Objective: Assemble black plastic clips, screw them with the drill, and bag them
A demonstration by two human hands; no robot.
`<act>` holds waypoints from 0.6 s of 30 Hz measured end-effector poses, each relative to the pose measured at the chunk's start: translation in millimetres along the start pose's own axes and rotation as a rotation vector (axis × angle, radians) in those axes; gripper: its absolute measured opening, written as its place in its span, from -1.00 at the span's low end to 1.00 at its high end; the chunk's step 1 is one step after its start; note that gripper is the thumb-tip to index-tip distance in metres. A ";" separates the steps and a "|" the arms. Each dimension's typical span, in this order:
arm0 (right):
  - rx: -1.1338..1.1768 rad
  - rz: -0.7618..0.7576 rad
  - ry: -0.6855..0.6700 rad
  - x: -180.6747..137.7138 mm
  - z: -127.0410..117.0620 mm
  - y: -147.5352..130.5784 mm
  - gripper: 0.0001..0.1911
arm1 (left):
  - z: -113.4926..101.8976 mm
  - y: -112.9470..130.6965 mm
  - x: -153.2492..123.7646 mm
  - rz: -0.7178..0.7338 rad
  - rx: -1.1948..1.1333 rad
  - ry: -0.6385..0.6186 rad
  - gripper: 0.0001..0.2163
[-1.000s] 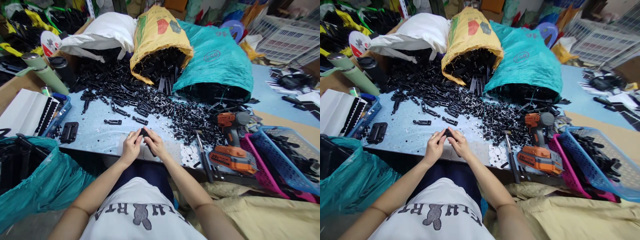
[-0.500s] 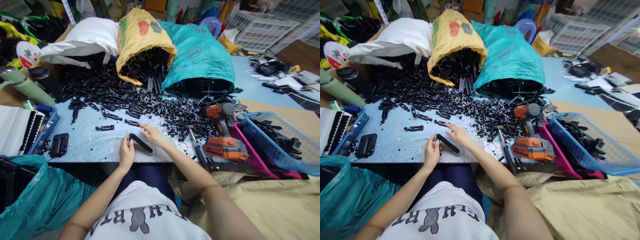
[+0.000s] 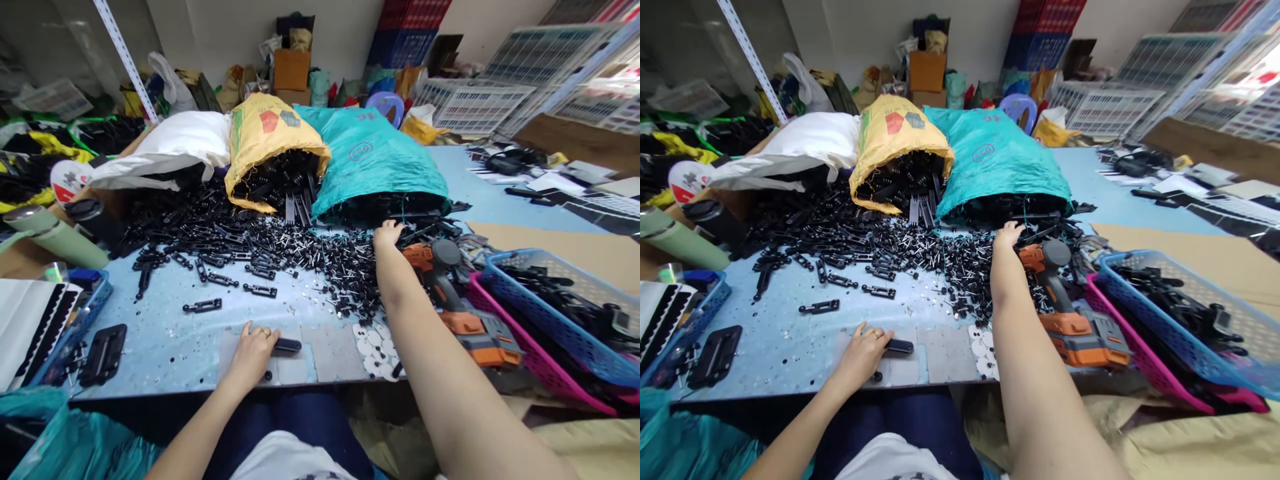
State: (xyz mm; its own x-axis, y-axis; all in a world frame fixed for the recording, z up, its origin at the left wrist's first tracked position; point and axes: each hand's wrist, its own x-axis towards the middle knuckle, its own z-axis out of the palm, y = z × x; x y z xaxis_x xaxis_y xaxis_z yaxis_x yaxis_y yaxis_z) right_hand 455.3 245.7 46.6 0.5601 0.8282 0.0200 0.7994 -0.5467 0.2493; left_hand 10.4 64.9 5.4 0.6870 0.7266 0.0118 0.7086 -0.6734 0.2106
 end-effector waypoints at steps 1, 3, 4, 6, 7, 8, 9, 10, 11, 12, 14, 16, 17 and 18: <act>0.008 0.011 -0.006 2.6 0.5 2.1 -0.62 | -0.6 -1.2 -1.6 -0.013 0.000 0.000 -0.60; 0.022 0.007 -0.021 8.6 -3.2 6.2 -0.66 | -3.4 -3.5 -4.5 -0.043 -0.001 0.004 -0.61; 0.032 -0.006 -0.032 11.7 -6.9 7.9 -0.67 | -5.1 -4.4 -5.8 -0.057 0.001 0.007 -0.62; 0.056 -0.042 -0.064 16.2 -15.5 10.0 -0.70 | -7.6 -5.6 -8.0 -0.082 0.009 0.016 -0.64; 0.069 -0.057 -0.082 16.6 -19.2 10.1 -0.70 | -8.1 -5.7 -9.0 -0.091 0.012 0.020 -0.65; 0.081 -0.066 -0.098 15.2 -22.0 9.8 -0.68 | -8.1 -5.4 -9.9 -0.099 0.014 0.023 -0.65; 0.090 -0.065 -0.113 11.8 -23.7 9.1 -0.67 | -7.8 -4.8 -10.8 -0.106 0.014 0.025 -0.65; 0.096 -0.055 -0.125 6.5 -24.4 8.2 -0.65 | -7.4 -3.9 -11.7 -0.114 0.012 0.026 -0.65; 0.100 -0.041 -0.134 -0.4 -24.1 7.2 -0.65 | -7.0 -2.8 -12.5 -0.121 0.009 0.026 -0.66; 0.104 -0.026 -0.140 -8.1 -23.0 6.1 -0.65 | -6.7 -1.8 -13.2 -0.128 0.006 0.026 -0.66; 0.111 -0.010 -0.140 -22.8 -20.1 4.0 -0.64 | -6.6 -0.2 -14.1 -0.141 0.000 0.029 -0.66; 0.115 -0.014 -0.129 -32.1 -19.2 2.1 -0.62 | -6.6 0.5 -15.0 -0.149 -0.005 0.036 -0.67; 0.117 -0.021 -0.124 -33.9 -20.6 1.2 -0.62 | -6.2 0.6 -15.7 -0.152 -0.008 0.040 -0.67; 0.119 -0.032 -0.124 -33.9 -23.7 0.4 -0.64 | -5.6 0.5 -16.6 -0.156 -0.010 0.042 -0.67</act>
State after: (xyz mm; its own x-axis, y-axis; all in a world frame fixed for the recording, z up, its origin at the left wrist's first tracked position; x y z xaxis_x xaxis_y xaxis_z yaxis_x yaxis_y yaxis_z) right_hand 431.5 220.3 69.0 0.5510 0.8275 -0.1075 0.8329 -0.5375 0.1317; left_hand -1.5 53.3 10.8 0.5608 0.8277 0.0192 0.8046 -0.5503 0.2231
